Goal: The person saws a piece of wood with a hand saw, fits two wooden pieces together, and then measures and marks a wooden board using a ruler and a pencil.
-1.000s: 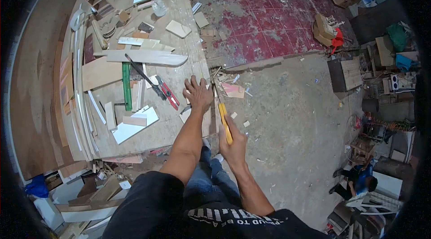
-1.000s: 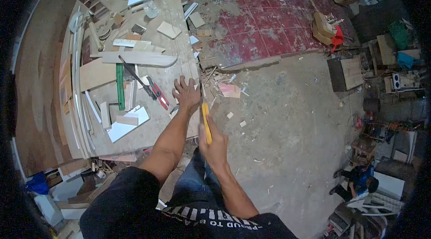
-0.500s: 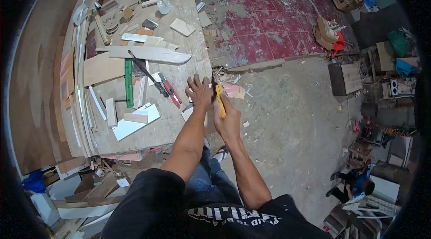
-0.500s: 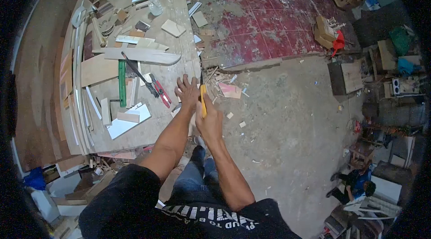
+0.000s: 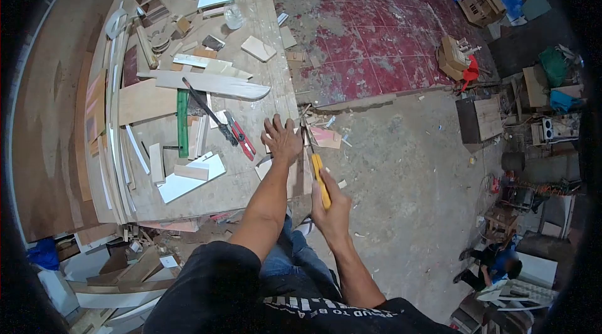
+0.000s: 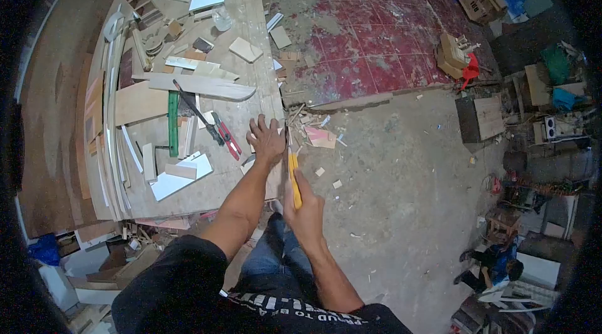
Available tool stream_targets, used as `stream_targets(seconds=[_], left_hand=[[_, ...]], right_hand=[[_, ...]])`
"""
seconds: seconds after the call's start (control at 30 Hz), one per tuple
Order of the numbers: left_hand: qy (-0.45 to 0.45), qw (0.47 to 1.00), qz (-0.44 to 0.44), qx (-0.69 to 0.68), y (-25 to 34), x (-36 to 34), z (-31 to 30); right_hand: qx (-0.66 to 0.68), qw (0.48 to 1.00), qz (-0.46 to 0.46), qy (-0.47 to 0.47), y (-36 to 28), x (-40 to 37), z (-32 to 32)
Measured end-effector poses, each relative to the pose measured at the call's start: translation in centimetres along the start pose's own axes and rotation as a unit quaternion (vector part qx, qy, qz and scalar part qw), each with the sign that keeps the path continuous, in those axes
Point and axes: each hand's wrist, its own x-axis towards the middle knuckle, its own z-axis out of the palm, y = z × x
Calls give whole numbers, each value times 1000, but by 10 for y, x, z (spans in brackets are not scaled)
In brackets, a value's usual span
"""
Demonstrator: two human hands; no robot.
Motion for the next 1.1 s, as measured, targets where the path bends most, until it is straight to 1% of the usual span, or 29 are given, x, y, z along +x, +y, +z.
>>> stream_targets(seconds=[0.03, 0.1, 0.17, 0.2, 0.27, 0.3, 0.37, 0.4, 0.47, 0.6, 0.67, 0.8, 0.87, 0.9, 0.93, 1.0, 1.03, 1.1], left_hand=[[4, 1000, 4, 6, -1, -2, 1], [3, 1000, 18, 25, -12, -5, 17], [19, 998, 36, 46, -13, 14, 13], [8, 999, 44, 30, -14, 11, 11], [-37, 998, 48, -14, -16, 3, 8], [-35, 998, 47, -14, -14, 4, 2], [-75, 997, 13, -12, -8, 5, -6], [-76, 997, 13, -14, -7, 9, -5], [-57, 998, 10, -30, -10, 5, 1], [-99, 994, -10, -36, 0, 2, -20], [-96, 995, -10, -39, 1, 3, -19], [-79, 996, -5, -37, -5, 5, -8], [-81, 996, 2, -35, -10, 5, 3], [-83, 996, 10, -31, -13, 8, 3], [-84, 996, 12, -27, -10, 2, -6], [-97, 995, -15, -35, 2, 1, -20], [-96, 995, -16, -36, 1, 4, -20], [-92, 995, -15, -33, 0, 2, -15]], right_hand=[[-2, 1000, 0, -1, 3, 15, 7], [-6, 999, 16, -35, 20, 62, 33], [-33, 998, -57, 11, 43, 87, 55], [-33, 998, -51, 9, 43, 89, 56], [-32, 999, -41, 1, 43, 88, 55], [-31, 999, -43, 0, 45, 88, 54], [4, 995, -99, -6, 51, 83, 49], [2, 995, -99, -7, 52, 82, 48], [16, 998, -45, -41, 58, 66, 44], [10, 998, -54, -25, 30, 21, 19], [-19, 999, -23, -29, 8, -1, 1], [-7, 999, -30, -21, 21, 42, 24], [-5, 994, 66, -89, 23, 74, 37], [-2, 994, 63, -87, 20, 69, 35], [3, 998, 29, -55, 17, 50, 28], [-10, 997, -72, 11, 25, 21, 16], [-9, 997, -73, 10, 20, 21, 14], [5, 1000, -21, -4, 11, 17, 8]])
